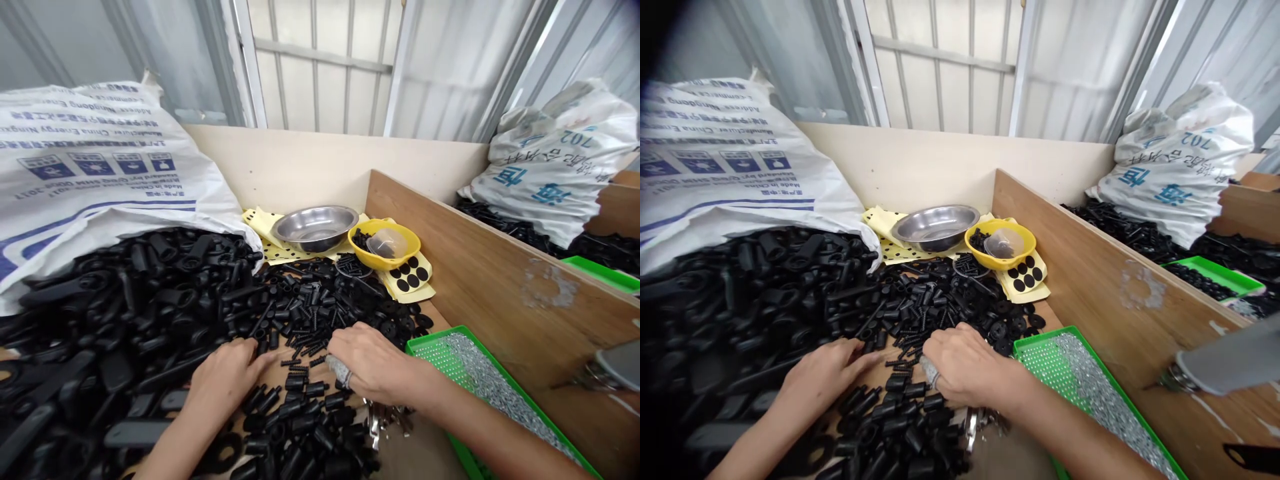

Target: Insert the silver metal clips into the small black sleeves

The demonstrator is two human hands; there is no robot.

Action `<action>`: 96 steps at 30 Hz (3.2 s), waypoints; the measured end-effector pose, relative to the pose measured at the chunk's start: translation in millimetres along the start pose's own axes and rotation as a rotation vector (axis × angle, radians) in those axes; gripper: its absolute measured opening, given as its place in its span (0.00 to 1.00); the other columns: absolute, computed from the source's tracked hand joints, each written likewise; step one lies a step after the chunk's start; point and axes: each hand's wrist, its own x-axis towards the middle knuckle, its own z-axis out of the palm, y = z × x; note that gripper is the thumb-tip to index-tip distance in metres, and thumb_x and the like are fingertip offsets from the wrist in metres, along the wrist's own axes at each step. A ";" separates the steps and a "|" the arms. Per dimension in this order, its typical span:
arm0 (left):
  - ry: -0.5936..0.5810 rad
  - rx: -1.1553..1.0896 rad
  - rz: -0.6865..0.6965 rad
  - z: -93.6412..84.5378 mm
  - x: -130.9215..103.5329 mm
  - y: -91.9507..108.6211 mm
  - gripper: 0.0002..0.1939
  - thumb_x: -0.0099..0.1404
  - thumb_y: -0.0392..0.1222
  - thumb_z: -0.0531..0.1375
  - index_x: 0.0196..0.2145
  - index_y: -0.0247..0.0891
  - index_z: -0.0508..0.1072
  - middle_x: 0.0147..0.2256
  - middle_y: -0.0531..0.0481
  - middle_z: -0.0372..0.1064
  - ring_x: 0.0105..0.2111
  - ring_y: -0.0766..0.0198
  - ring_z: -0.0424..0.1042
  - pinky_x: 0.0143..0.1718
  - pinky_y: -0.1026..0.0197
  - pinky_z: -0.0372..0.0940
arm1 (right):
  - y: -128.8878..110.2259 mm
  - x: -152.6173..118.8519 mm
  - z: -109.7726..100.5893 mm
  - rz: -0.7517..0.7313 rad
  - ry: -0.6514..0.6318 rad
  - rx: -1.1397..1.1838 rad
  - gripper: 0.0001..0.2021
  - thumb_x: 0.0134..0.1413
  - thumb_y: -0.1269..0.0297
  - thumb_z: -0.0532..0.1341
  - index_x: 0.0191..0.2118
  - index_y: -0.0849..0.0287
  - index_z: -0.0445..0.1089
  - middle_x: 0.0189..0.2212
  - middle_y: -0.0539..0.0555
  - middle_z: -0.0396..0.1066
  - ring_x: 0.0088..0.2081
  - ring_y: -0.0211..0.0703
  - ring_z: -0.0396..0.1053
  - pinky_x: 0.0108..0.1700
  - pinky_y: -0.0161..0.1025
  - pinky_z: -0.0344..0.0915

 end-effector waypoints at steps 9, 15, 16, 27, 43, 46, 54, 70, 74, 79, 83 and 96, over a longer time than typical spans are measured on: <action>-0.059 0.042 0.134 -2.2 -6.1 0.5 0.14 0.61 0.43 0.50 0.37 0.39 0.74 0.33 0.46 0.77 0.32 0.56 0.75 0.33 0.63 0.65 | -2.8 -8.7 -7.1 -0.005 0.064 0.004 0.04 0.48 0.74 0.52 0.31 0.59 0.59 0.31 0.51 0.64 0.32 0.40 0.61 0.37 0.37 0.54; 0.089 -0.398 0.366 -7.9 -35.8 22.1 0.14 0.58 0.48 0.57 0.40 0.41 0.75 0.34 0.49 0.78 0.29 0.59 0.75 0.32 0.64 0.68 | -19.3 -15.1 -18.1 -0.065 0.138 -0.020 0.04 0.50 0.74 0.51 0.32 0.59 0.60 0.31 0.52 0.63 0.33 0.40 0.59 0.40 0.37 0.52; 0.111 -0.425 0.386 -7.8 -39.1 25.5 0.13 0.58 0.47 0.58 0.39 0.42 0.75 0.35 0.49 0.78 0.30 0.58 0.75 0.34 0.63 0.68 | -21.3 -16.9 -18.7 -0.068 0.145 -0.040 0.04 0.50 0.75 0.51 0.32 0.60 0.60 0.31 0.52 0.63 0.33 0.40 0.58 0.40 0.37 0.52; -0.021 -0.594 0.363 4.3 -60.2 38.0 0.12 0.59 0.46 0.57 0.38 0.41 0.75 0.29 0.51 0.77 0.33 0.56 0.75 0.32 0.63 0.70 | -29.0 -40.9 -13.7 -0.115 0.227 -0.076 0.03 0.52 0.72 0.52 0.32 0.61 0.61 0.30 0.53 0.61 0.31 0.42 0.55 0.38 0.40 0.51; 0.193 -0.635 0.669 19.1 -89.2 75.2 0.06 0.64 0.37 0.55 0.39 0.41 0.69 0.33 0.52 0.72 0.33 0.64 0.73 0.34 0.68 0.66 | -43.6 -74.3 8.0 0.040 0.177 0.360 0.08 0.54 0.73 0.50 0.39 0.62 0.63 0.35 0.55 0.66 0.38 0.42 0.62 0.43 0.36 0.58; 0.296 -0.581 0.737 22.6 -96.7 77.2 0.07 0.65 0.36 0.54 0.41 0.40 0.68 0.34 0.50 0.72 0.34 0.63 0.72 0.36 0.67 0.66 | -48.7 -80.4 13.8 0.126 0.170 0.539 0.07 0.55 0.75 0.48 0.35 0.59 0.62 0.33 0.52 0.66 0.34 0.39 0.62 0.39 0.33 0.58; 0.319 -0.533 0.756 13.8 -114.4 75.7 0.07 0.64 0.36 0.55 0.41 0.39 0.69 0.34 0.49 0.73 0.34 0.64 0.73 0.37 0.68 0.67 | -68.7 -89.6 7.7 0.234 0.095 0.580 0.09 0.49 0.78 0.48 0.33 0.58 0.61 0.33 0.51 0.67 0.35 0.39 0.62 0.38 0.33 0.56; 0.039 -0.755 0.522 23.8 -121.4 73.7 0.09 0.62 0.41 0.56 0.40 0.43 0.73 0.32 0.55 0.75 0.33 0.63 0.75 0.34 0.69 0.68 | -72.2 -101.2 5.0 0.052 0.122 -0.092 0.05 0.50 0.69 0.53 0.35 0.60 0.63 0.33 0.55 0.65 0.36 0.45 0.60 0.43 0.42 0.55; 0.070 -0.726 0.548 24.0 -117.0 73.6 0.08 0.62 0.40 0.57 0.39 0.44 0.73 0.34 0.54 0.77 0.35 0.63 0.76 0.36 0.70 0.68 | -67.2 -99.5 3.6 0.030 0.085 0.024 0.08 0.50 0.71 0.53 0.38 0.63 0.63 0.36 0.57 0.67 0.41 0.47 0.62 0.49 0.43 0.54; 0.199 -0.648 0.649 25.5 -113.8 73.2 0.09 0.62 0.38 0.57 0.41 0.43 0.71 0.36 0.52 0.76 0.36 0.63 0.75 0.38 0.69 0.69 | -60.6 -93.4 3.0 0.101 0.028 0.424 0.11 0.50 0.77 0.48 0.37 0.60 0.63 0.34 0.54 0.69 0.36 0.41 0.65 0.40 0.36 0.60; 0.273 -0.611 0.699 29.8 -110.7 71.8 0.09 0.63 0.36 0.56 0.42 0.42 0.69 0.36 0.52 0.75 0.35 0.65 0.75 0.38 0.71 0.68 | -58.1 -89.7 10.1 0.155 0.046 0.542 0.10 0.48 0.78 0.48 0.35 0.60 0.62 0.32 0.52 0.68 0.33 0.40 0.65 0.38 0.34 0.61; 0.118 -0.626 0.649 16.8 -106.6 71.4 0.06 0.65 0.39 0.54 0.39 0.46 0.69 0.33 0.57 0.76 0.32 0.66 0.76 0.33 0.72 0.69 | -51.1 -76.8 18.3 -0.010 -0.001 0.270 0.08 0.44 0.70 0.54 0.34 0.63 0.63 0.30 0.56 0.67 0.34 0.44 0.63 0.43 0.38 0.61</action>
